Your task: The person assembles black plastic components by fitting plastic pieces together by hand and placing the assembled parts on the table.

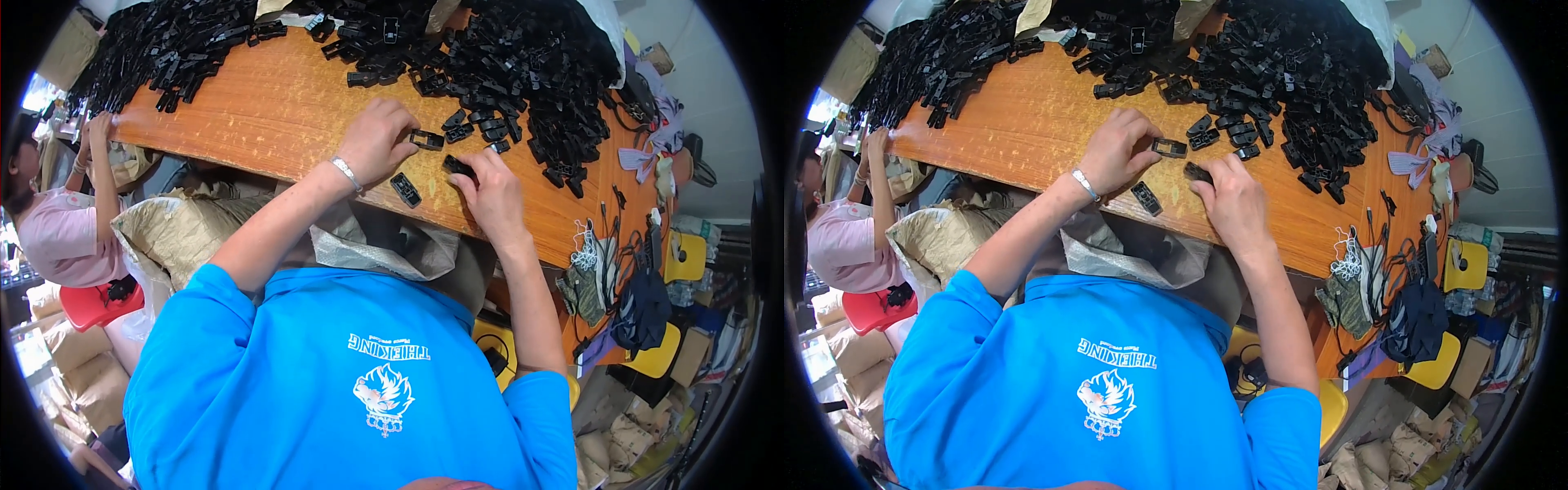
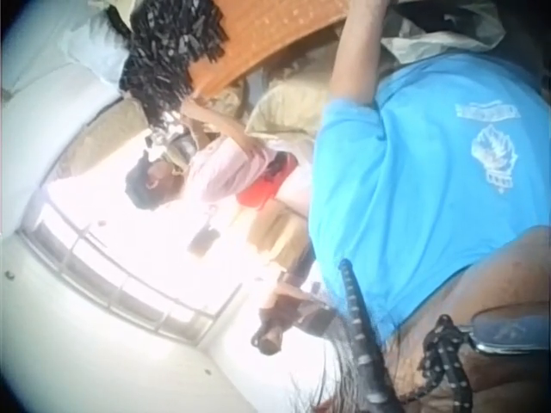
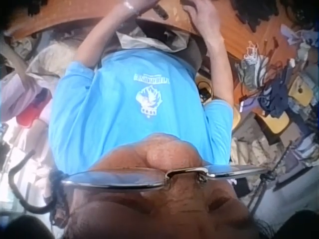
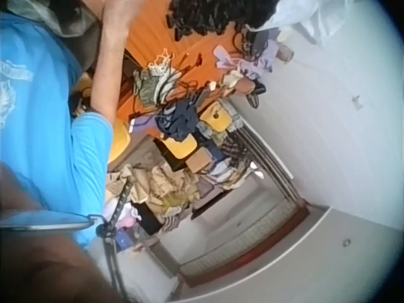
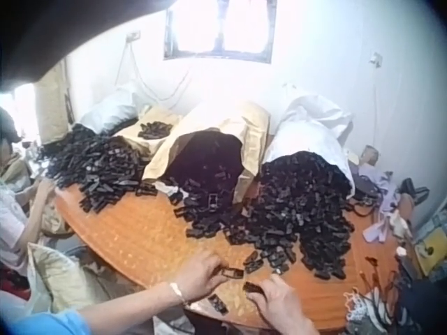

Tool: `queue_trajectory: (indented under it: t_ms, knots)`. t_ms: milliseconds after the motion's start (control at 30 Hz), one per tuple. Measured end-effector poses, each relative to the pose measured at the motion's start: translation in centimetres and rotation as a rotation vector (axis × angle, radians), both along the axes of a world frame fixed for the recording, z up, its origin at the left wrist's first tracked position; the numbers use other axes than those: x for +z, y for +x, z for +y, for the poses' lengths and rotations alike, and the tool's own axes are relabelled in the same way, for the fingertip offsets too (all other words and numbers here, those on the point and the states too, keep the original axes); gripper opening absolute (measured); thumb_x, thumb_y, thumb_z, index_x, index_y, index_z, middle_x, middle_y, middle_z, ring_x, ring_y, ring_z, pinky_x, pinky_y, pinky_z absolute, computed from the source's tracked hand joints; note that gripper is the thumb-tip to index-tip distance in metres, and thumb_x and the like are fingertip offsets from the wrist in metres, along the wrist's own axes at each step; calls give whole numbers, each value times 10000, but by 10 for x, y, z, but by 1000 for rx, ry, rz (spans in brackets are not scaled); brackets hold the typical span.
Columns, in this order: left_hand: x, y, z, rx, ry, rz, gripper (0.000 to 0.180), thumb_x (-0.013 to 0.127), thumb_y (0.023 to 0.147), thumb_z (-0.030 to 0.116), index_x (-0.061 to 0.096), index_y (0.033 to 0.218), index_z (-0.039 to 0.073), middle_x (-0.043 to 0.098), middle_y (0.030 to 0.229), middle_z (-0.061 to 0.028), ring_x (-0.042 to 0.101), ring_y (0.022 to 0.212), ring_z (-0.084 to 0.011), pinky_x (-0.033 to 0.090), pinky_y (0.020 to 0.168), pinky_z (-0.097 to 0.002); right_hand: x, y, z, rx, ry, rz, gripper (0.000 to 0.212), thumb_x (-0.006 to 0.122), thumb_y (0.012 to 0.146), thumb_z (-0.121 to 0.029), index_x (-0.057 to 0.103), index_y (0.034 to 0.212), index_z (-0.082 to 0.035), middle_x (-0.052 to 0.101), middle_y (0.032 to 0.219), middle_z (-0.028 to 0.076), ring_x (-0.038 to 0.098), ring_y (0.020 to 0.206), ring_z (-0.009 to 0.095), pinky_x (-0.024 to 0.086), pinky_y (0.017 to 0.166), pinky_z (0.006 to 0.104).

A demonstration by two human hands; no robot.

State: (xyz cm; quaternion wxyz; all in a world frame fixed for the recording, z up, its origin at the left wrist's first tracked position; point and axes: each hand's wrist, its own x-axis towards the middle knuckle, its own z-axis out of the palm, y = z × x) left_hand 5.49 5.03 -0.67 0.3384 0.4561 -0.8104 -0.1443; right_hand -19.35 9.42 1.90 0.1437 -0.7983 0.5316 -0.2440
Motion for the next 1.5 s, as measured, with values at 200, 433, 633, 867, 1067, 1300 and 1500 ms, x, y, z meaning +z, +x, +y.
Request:
queue_trajectory:
  t_ms: [200,433,633,867,1067,1300,1500]
  knots:
    - [4,0,8,-19,54,-49,292,864,795,160,742,1037,53,667,1001,-113,598,1022,-342,513,908,-440,-1,34,-15,9,-80,-149,282,855,845,-121,746,1087,-26,668,997,133,707,863,362,573,737,456]
    - [3,-1,8,-19,110,-34,279,866,785,152,756,1019,47,682,1007,-115,602,1038,-348,517,920,-443,-5,41,-22,65,-124,-134,271,857,825,-69,756,1071,-18,647,982,143,698,858,357,571,733,453]
    - [-1,1,3,-70,117,-27,251,845,826,178,742,1020,56,662,987,-109,585,988,-333,502,879,-439,0,38,-21,95,-71,-104,265,856,808,-48,766,1054,-12,639,966,141,692,857,355,571,741,450]
    - [3,-9,-4,28,251,-21,223,773,925,307,755,943,85,710,930,-123,623,960,-361,498,892,-454,-13,39,-13,17,-68,-151,293,868,815,-125,791,1088,-54,671,975,105,697,884,319,568,747,425]
    - [5,-8,-5,20,200,-157,175,765,925,274,757,938,99,724,912,-128,643,930,-355,502,873,-456,-14,36,-10,46,-23,-148,284,856,847,-156,797,1099,-40,692,984,145,700,923,356,561,786,461]
    - [35,-17,-33,124,455,-18,274,781,916,308,755,1115,122,754,1061,-140,678,1183,-323,565,913,-447,1,18,-22,-43,-81,-109,272,810,881,-102,769,1136,-17,672,1055,163,709,948,368,582,822,455]
    - [24,-40,-73,269,47,-225,329,839,860,223,724,1137,88,682,1157,-118,648,1138,-333,579,936,-420,-8,25,-51,-54,-170,81,295,804,862,-43,705,1140,-24,640,1142,168,706,985,385,595,829,468]
